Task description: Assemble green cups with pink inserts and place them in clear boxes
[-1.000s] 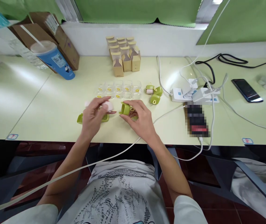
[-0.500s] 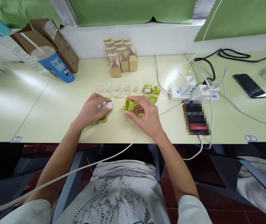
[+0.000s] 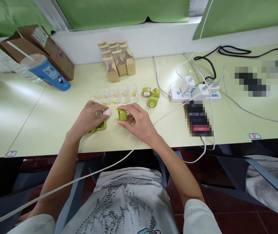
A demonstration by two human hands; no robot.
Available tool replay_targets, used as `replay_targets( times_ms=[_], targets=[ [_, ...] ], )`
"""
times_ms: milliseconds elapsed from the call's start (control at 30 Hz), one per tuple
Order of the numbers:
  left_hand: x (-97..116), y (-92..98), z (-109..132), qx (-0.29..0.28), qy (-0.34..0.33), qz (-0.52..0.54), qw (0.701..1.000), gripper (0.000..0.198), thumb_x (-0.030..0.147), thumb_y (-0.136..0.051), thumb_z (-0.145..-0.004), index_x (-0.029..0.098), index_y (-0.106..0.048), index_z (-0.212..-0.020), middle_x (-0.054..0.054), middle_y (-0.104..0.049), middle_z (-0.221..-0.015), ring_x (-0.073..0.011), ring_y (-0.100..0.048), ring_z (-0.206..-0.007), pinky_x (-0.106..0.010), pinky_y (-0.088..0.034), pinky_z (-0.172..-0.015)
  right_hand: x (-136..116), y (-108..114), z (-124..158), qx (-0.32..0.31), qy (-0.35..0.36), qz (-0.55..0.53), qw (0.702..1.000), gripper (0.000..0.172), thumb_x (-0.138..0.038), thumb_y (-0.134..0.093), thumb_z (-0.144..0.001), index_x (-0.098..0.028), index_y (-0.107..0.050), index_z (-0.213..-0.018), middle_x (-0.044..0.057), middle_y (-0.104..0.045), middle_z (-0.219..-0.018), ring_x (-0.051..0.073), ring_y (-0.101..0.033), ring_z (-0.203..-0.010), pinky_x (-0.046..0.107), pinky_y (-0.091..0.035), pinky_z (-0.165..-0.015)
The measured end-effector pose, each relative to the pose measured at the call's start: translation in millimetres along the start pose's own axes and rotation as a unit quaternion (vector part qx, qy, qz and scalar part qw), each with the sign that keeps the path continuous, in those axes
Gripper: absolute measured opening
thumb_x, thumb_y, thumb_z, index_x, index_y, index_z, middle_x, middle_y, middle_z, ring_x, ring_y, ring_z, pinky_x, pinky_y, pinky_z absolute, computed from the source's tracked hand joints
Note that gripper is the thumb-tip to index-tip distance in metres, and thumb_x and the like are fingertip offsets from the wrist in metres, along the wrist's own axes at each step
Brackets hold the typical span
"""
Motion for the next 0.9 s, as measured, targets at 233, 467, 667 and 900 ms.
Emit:
replay_targets(
  times_ms=[233, 467, 667, 900],
  targets=[
    [0.3, -1.0, 1.8, -0.002, -0.027, 0.006, 1.0, 0.038, 0.033, -0.064, -0.101, 0.018, -0.086, -0.129, -0.013, -0.086, -0.13, -0.0383, -0.068, -0.128, -0.056, -0.055, -0.116, 8.4, -6.6, -1.7, -0.02, -0.134, -0.202, 0.97, 0.062, -0.061, -0.101, -0.085, -0.033, -0.078, -0.135, 0.005, -0.075, -0.146, 0.02, -0.08, -0.103, 0.041, -0.073, -0.1],
    [3.4, 3.8, -0.2, -0.01, -0.024, 0.022, 0.999, 0.033, 0.026, -0.066, -0.097, 0.019, -0.087, -0.122, -0.012, -0.086, -0.123, -0.037, -0.068, -0.126, -0.056, -0.054, -0.116, 8.6, -10.0, -1.2, -0.027, -0.162, -0.249, 0.954, 0.056, -0.056, -0.101, -0.086, -0.034, -0.079, -0.133, 0.004, -0.076, -0.143, 0.019, -0.08, -0.103, 0.039, -0.072, -0.1],
    [-1.1, 1.5, -7.2, -0.007, -0.019, 0.015, 1.0, 0.026, 0.026, -0.072, -0.093, 0.02, -0.089, -0.113, -0.012, -0.086, -0.115, -0.0388, -0.066, -0.123, -0.058, -0.054, -0.114, 10.0, -11.1, -1.7, -0.042, -0.157, -0.267, 0.95, 0.053, -0.052, -0.099, -0.089, -0.034, -0.078, -0.135, 0.003, -0.078, -0.136, 0.018, -0.081, -0.098, 0.042, -0.073, -0.102],
    [30.0, 27.8, 11.8, 0.148, -0.054, 0.139, 0.978, 0.019, 0.039, -0.081, -0.101, 0.026, -0.088, -0.111, -0.007, -0.087, -0.113, -0.0282, -0.073, -0.113, -0.046, -0.059, -0.106, 12.5, -11.0, -0.7, -0.046, -0.168, -0.256, 0.951, 0.07, -0.055, -0.102, -0.085, -0.034, -0.072, -0.144, 0.006, -0.076, -0.14, 0.02, -0.082, -0.105, 0.043, -0.074, -0.104]
  ],
)
Point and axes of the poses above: each hand's wrist, its own z-axis away from the middle knuckle, its own y-axis out of the back of the hand, x = y × z, the point moved 3 cm from there along -z, towards the middle knuckle
